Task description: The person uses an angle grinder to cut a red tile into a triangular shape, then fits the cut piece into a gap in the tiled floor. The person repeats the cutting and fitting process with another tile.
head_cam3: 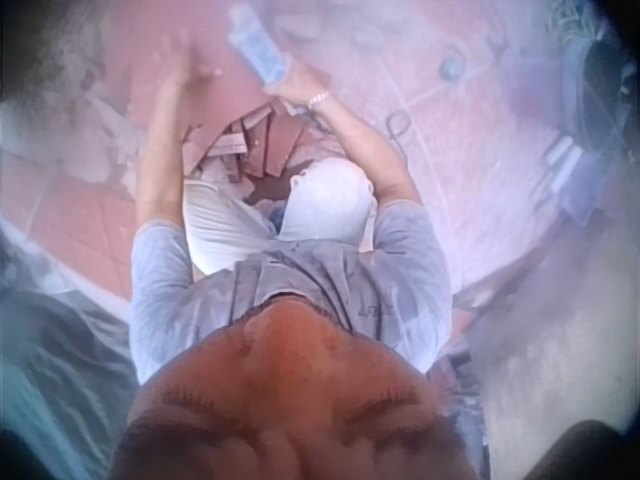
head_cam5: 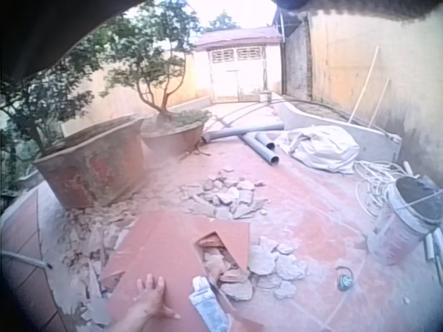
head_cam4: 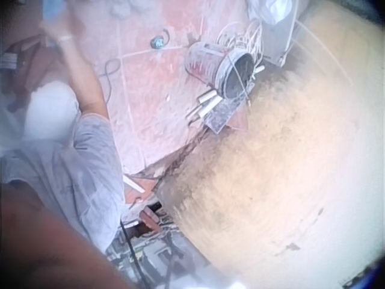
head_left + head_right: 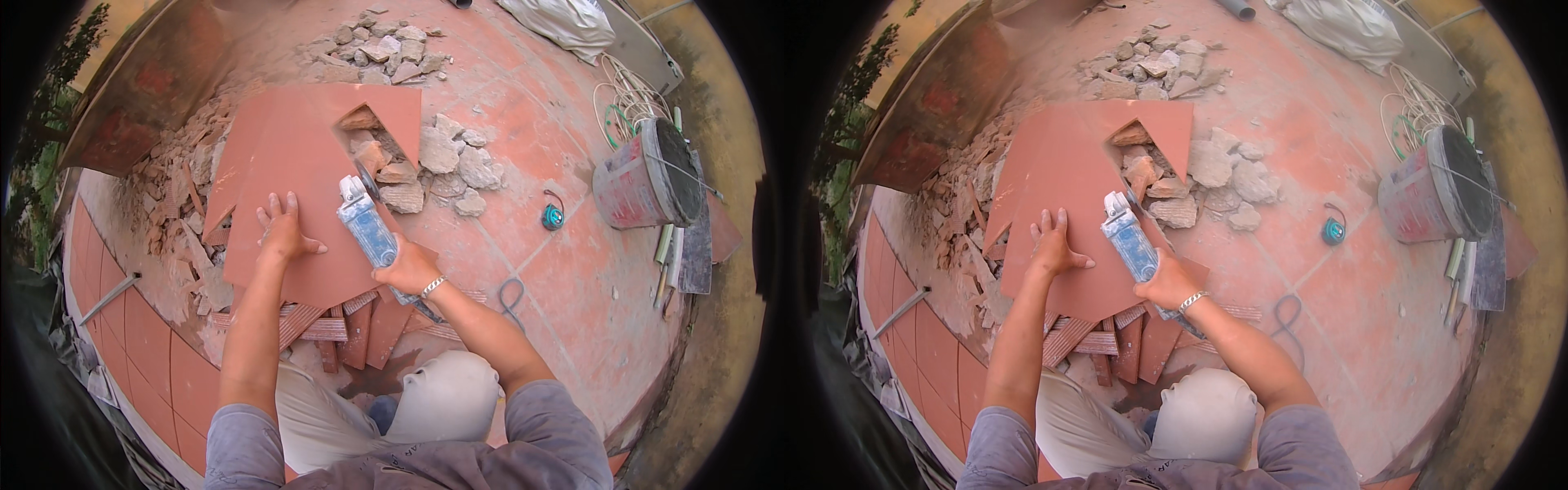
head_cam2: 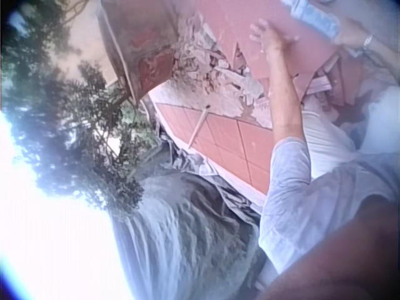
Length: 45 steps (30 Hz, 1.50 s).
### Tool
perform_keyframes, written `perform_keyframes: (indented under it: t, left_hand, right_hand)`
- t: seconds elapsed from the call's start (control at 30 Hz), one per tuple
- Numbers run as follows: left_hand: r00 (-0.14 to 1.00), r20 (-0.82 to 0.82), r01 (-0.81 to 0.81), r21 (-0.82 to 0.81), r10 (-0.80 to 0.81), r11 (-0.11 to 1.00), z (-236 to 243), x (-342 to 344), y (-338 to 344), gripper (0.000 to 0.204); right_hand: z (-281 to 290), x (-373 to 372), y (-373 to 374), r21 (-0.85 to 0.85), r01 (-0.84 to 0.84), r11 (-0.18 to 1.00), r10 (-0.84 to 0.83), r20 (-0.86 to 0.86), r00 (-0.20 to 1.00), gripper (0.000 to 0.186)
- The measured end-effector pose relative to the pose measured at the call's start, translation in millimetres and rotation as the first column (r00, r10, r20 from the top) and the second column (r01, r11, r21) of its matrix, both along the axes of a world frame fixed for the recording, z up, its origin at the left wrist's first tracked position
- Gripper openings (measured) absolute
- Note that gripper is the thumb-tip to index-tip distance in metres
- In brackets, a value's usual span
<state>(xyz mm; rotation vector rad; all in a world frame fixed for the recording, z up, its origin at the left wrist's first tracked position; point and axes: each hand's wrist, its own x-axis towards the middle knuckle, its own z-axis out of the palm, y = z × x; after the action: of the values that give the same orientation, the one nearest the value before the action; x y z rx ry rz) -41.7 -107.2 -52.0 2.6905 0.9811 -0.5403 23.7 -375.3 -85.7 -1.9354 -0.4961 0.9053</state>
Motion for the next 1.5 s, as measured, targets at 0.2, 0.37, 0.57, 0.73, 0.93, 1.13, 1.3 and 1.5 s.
perform_keyframes:
  t: [0.2,0.37,0.57,0.73,0.93,1.13,1.3,1.5]
  left_hand:
    - [0.998,-0.050,-0.046,0.000,0.046,0.999,-2,3,1,0.150]
    - [0.997,-0.055,-0.059,-0.011,0.058,0.998,-1,4,-1,0.150]
    - [1.000,-0.022,-0.006,0.011,0.006,1.000,1,1,0,0.153]
    - [0.999,-0.029,-0.021,0.000,0.021,1.000,1,1,-1,0.153]
    - [1.000,-0.024,-0.014,0.015,0.014,1.000,0,0,0,0.153]
    - [1.000,-0.025,-0.014,0.015,0.014,1.000,-1,1,0,0.153]
    - [0.999,-0.032,-0.025,0.001,0.025,1.000,1,1,0,0.154]
    - [0.997,-0.039,-0.059,-0.005,0.059,0.998,1,2,-2,0.149]
  right_hand:
    - [-4,-1,-3,0.003,-0.002,1.000,0.002,0.005,1.000,0.082]
    - [1,0,-5,0.003,-0.009,1.000,0.009,-0.045,0.999,0.080]
    - [1,-2,-5,0.027,0.000,1.000,0.000,-0.014,1.000,0.078]
    - [3,-1,-8,0.021,-0.011,1.000,0.012,-0.046,0.999,0.075]
    - [2,-3,-7,0.023,-0.010,1.000,0.011,-0.033,0.999,0.072]
    - [5,-5,-11,0.006,-0.010,1.000,0.010,-0.015,1.000,0.072]
    - [6,-7,-12,-0.003,-0.019,1.000,0.019,-0.017,1.000,0.074]
    - [4,-7,-15,-0.032,-0.038,0.999,0.037,-0.043,0.998,0.078]
